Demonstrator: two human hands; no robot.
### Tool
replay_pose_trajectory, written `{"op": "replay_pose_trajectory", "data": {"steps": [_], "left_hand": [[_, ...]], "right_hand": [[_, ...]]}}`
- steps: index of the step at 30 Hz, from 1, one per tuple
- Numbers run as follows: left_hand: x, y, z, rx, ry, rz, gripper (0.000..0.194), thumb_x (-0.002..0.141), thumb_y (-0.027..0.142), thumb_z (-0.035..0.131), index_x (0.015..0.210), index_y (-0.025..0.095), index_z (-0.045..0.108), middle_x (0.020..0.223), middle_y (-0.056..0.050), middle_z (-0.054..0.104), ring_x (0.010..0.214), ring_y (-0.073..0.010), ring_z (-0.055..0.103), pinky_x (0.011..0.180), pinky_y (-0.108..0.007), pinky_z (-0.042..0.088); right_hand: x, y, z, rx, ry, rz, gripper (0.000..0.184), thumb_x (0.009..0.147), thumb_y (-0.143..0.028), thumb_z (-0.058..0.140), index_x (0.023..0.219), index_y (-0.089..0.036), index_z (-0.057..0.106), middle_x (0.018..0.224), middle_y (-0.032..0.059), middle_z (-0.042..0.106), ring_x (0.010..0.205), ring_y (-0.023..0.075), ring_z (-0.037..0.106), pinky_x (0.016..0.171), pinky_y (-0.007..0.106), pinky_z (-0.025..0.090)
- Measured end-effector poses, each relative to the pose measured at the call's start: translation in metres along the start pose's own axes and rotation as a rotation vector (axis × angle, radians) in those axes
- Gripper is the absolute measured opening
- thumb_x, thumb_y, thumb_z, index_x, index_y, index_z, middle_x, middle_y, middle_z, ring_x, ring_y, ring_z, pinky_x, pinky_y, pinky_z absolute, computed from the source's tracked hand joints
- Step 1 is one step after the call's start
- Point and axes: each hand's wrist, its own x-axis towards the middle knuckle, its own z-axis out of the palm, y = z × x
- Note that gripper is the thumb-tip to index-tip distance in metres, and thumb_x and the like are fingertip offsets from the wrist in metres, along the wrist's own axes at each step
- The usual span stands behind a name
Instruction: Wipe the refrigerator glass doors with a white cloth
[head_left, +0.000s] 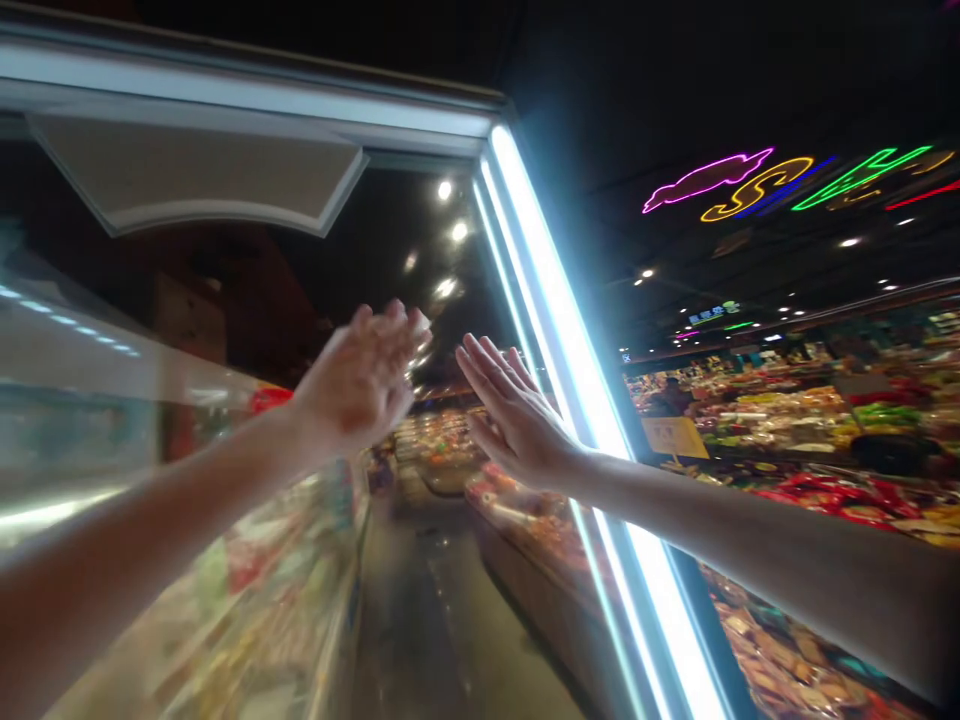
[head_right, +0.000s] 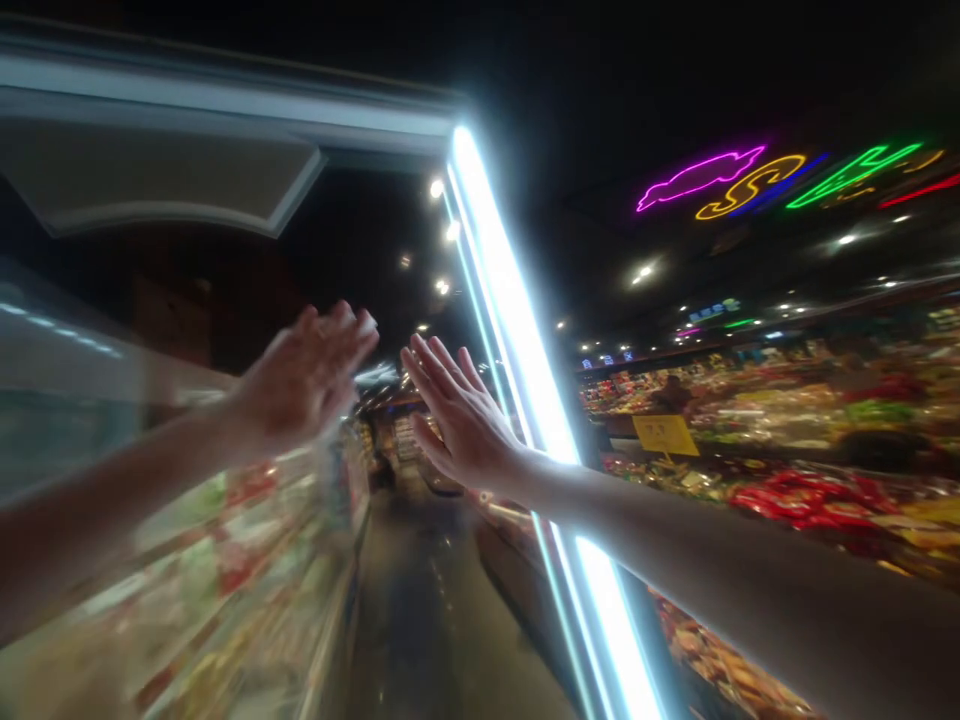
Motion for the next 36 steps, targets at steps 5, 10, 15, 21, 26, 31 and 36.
{"op": "replay_pose_trajectory", "data": {"steps": [5,10,15,21,26,31,36], "left_hand": [[-0.078,-0.010,0.000,0.003,0.043,0.265,0.059,0.104,0.036,0.043,0.161,0.022,0.035,0.166,-0.002,0.042,0.159,-0.0185,0.028,0.136,-0.041,0.011],[-0.102,-0.064,-0.026,0.079,0.155,-0.285,0.057,0.108,0.036,0.027,0.162,0.017,0.033,0.171,-0.011,0.034,0.162,-0.0342,0.017,0.131,-0.067,0.007],[-0.164,-0.013,-0.022,0.011,0.105,0.058,0.066,0.102,0.037,0.049,0.164,0.026,0.029,0.166,0.000,0.042,0.161,-0.0235,0.026,0.137,-0.048,0.002],[-0.217,-0.068,-0.051,0.172,0.161,-0.301,0.062,0.107,0.027,0.037,0.166,0.029,0.018,0.168,-0.006,0.040,0.158,-0.0324,0.031,0.129,-0.071,0.015],[-0.279,-0.008,-0.042,0.094,0.106,-0.338,0.068,0.103,0.029,0.044,0.166,0.016,0.020,0.169,-0.013,0.035,0.164,-0.0285,0.014,0.135,-0.058,0.007],[-0.334,0.005,-0.049,0.046,0.018,-0.273,0.068,0.102,0.033,0.047,0.165,0.023,0.025,0.157,-0.006,0.055,0.163,-0.0175,0.015,0.137,-0.049,0.000],[-0.327,-0.053,-0.073,0.110,0.037,-0.742,0.069,0.104,0.027,0.036,0.168,0.027,0.010,0.175,-0.009,0.020,0.164,-0.0285,0.001,0.134,-0.064,0.006]], "right_hand": [[0.030,-0.028,0.004,0.033,-0.035,0.011,0.073,0.106,-0.022,0.028,0.168,-0.028,-0.009,0.178,0.0063,0.005,0.164,0.0267,0.003,0.132,0.065,0.012],[0.044,-0.057,0.027,-0.048,-0.093,0.023,0.073,0.107,-0.050,0.039,0.170,-0.025,0.011,0.178,0.0077,0.009,0.164,0.0355,-0.001,0.129,0.072,0.002],[0.041,-0.073,0.042,-0.134,-0.033,0.084,0.079,0.107,-0.048,0.040,0.170,-0.022,0.001,0.178,0.0107,0.005,0.162,0.0399,-0.009,0.127,0.074,0.004],[0.033,-0.141,0.058,-0.094,-0.078,-0.122,0.090,0.104,-0.056,0.045,0.169,-0.019,-0.003,0.178,0.0129,0.005,0.163,0.0385,-0.010,0.128,0.074,0.009],[0.037,-0.221,0.086,-0.102,-0.061,-0.112,0.087,0.103,-0.062,0.044,0.169,-0.013,0.015,0.177,0.0150,0.011,0.162,0.0430,-0.006,0.128,0.074,0.010],[0.037,-0.238,0.093,-0.113,0.003,0.007,0.086,0.105,-0.058,0.042,0.170,-0.018,0.002,0.177,0.0115,0.013,0.164,0.0376,-0.003,0.129,0.072,0.012],[0.031,-0.243,0.091,-0.107,0.019,0.091,0.085,0.105,-0.060,0.040,0.169,-0.025,-0.004,0.177,0.0079,0.010,0.164,0.0385,0.005,0.128,0.073,0.011]]}}
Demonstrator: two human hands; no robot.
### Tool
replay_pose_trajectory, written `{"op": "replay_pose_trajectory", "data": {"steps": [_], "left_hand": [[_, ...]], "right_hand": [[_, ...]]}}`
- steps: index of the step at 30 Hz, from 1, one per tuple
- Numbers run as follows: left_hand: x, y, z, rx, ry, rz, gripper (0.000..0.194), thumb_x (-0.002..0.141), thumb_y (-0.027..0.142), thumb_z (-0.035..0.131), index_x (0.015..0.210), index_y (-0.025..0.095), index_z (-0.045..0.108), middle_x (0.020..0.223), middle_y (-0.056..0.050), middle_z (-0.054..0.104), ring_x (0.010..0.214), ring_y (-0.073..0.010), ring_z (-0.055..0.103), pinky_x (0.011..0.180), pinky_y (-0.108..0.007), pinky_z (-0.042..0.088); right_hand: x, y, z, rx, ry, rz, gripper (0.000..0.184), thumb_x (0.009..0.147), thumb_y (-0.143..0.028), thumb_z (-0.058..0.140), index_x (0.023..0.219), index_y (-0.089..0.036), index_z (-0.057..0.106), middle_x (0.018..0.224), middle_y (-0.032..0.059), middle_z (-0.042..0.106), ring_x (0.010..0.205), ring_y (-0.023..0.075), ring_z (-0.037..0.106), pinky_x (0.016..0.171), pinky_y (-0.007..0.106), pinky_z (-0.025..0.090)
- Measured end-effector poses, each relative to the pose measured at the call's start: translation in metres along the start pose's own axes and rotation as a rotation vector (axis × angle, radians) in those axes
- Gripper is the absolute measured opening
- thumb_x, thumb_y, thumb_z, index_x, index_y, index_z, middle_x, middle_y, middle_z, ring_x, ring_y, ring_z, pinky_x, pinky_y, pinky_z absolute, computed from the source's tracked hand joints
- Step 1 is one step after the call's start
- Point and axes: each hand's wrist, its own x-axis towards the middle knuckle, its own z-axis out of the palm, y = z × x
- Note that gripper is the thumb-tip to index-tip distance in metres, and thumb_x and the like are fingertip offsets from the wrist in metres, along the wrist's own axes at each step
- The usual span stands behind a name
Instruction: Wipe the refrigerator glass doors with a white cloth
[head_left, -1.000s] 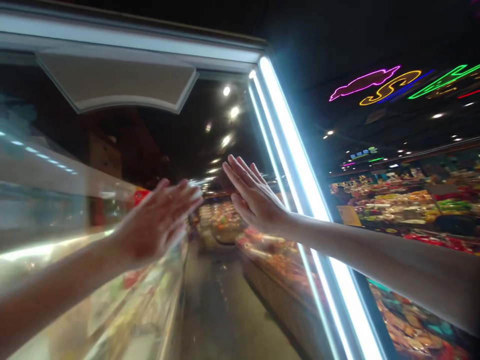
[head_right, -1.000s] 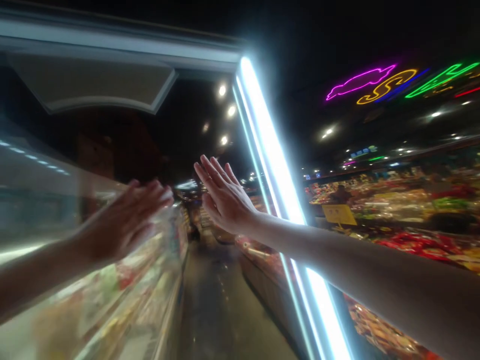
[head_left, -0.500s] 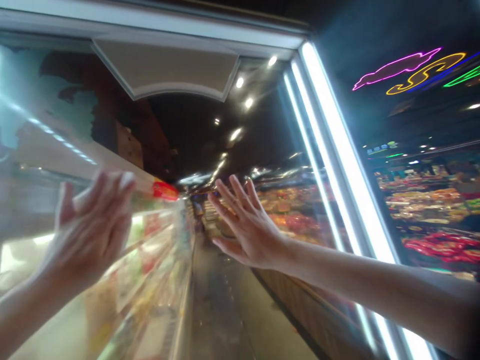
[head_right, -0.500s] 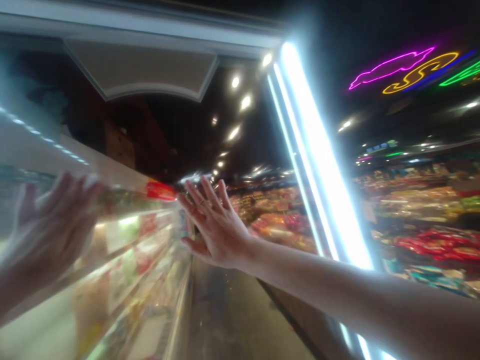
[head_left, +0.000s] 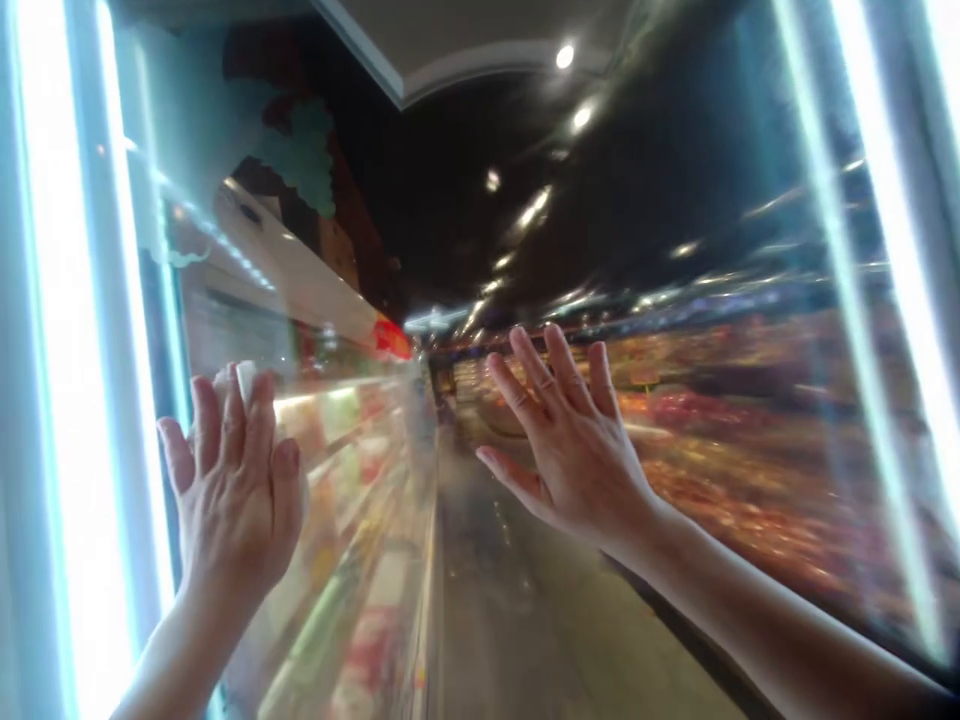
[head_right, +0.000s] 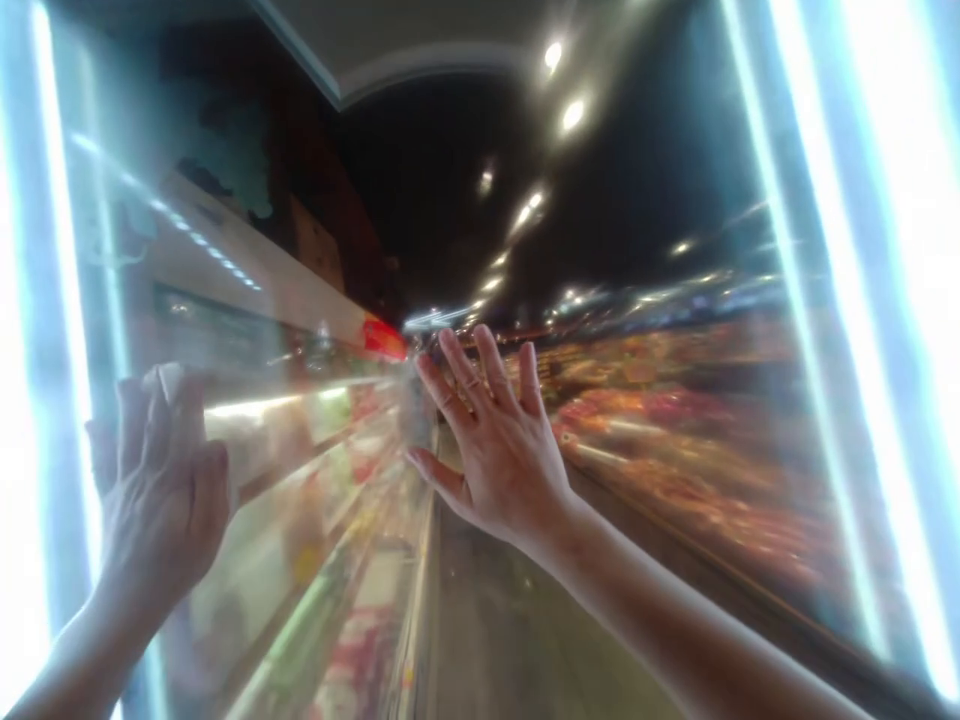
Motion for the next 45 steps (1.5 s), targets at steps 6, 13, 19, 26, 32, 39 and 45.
{"op": "replay_pose_trajectory", "data": {"steps": [6,13,19,26,32,39,45], "left_hand": [[-0.115,0.030,0.015,-0.051,-0.016,0.271,0.078,0.099,0.032,0.051,0.167,0.019,0.014,0.175,0.002,0.011,0.165,-0.0195,0.004,0.137,-0.043,-0.003],[-0.032,-0.013,-0.003,0.003,-0.012,0.066,0.078,0.101,0.019,0.044,0.168,0.021,0.005,0.174,-0.014,0.017,0.163,-0.0328,0.002,0.131,-0.071,0.010],[-0.150,-0.001,0.004,0.053,-0.061,0.047,0.085,0.094,0.010,0.051,0.166,0.011,0.007,0.176,-0.012,0.007,0.164,-0.0289,-0.003,0.134,-0.059,0.001],[-0.107,-0.008,-0.003,0.044,-0.073,0.054,0.080,0.099,0.017,0.047,0.167,0.018,0.005,0.174,-0.012,0.015,0.163,-0.0269,-0.005,0.131,-0.067,0.001],[-0.176,0.026,0.011,-0.001,-0.114,0.152,0.084,0.096,0.030,0.057,0.166,0.018,0.013,0.175,-0.008,0.011,0.164,-0.0296,-0.003,0.131,-0.065,-0.008],[-0.155,0.048,0.022,-0.040,-0.093,0.276,0.083,0.095,0.031,0.057,0.166,0.019,0.018,0.171,-0.007,0.025,0.165,-0.0244,0.004,0.134,-0.062,-0.006],[-0.142,0.106,0.050,-0.075,-0.068,0.470,0.079,0.091,0.034,0.060,0.163,0.018,0.031,0.174,-0.004,0.019,0.165,-0.0284,0.003,0.135,-0.061,-0.004]], "right_hand": [[-0.044,-0.040,0.006,0.046,0.000,0.161,0.089,0.103,-0.055,0.047,0.170,-0.025,-0.003,0.177,0.0082,0.003,0.162,0.0435,0.006,0.125,0.078,0.012],[-0.066,-0.048,0.007,0.045,-0.008,0.189,0.086,0.103,-0.055,0.046,0.170,-0.027,-0.002,0.178,0.0071,0.007,0.162,0.0432,0.011,0.126,0.078,0.011],[-0.066,-0.049,0.003,0.050,-0.028,0.210,0.087,0.104,-0.053,0.046,0.169,-0.026,-0.006,0.178,0.0087,0.004,0.162,0.0446,0.008,0.126,0.078,0.008],[-0.066,-0.048,0.001,0.058,-0.022,0.244,0.085,0.105,-0.052,0.047,0.170,-0.029,-0.003,0.178,0.0037,-0.001,0.163,0.0407,0.002,0.130,0.070,0.004],[-0.082,-0.061,0.003,0.036,-0.036,0.209,0.084,0.103,-0.054,0.051,0.169,-0.035,0.003,0.178,0.0026,-0.008,0.162,0.0437,-0.002,0.124,0.081,0.007],[-0.166,-0.097,0.008,0.000,-0.099,0.196,0.089,0.099,-0.050,0.059,0.170,-0.028,0.010,0.178,0.0096,0.001,0.164,0.0393,0.000,0.125,0.079,0.004],[-0.184,-0.058,-0.004,-0.062,-0.082,0.376,0.087,0.098,-0.039,0.059,0.170,-0.027,0.010,0.177,0.0128,0.007,0.162,0.0437,0.007,0.119,0.085,0.019]]}}
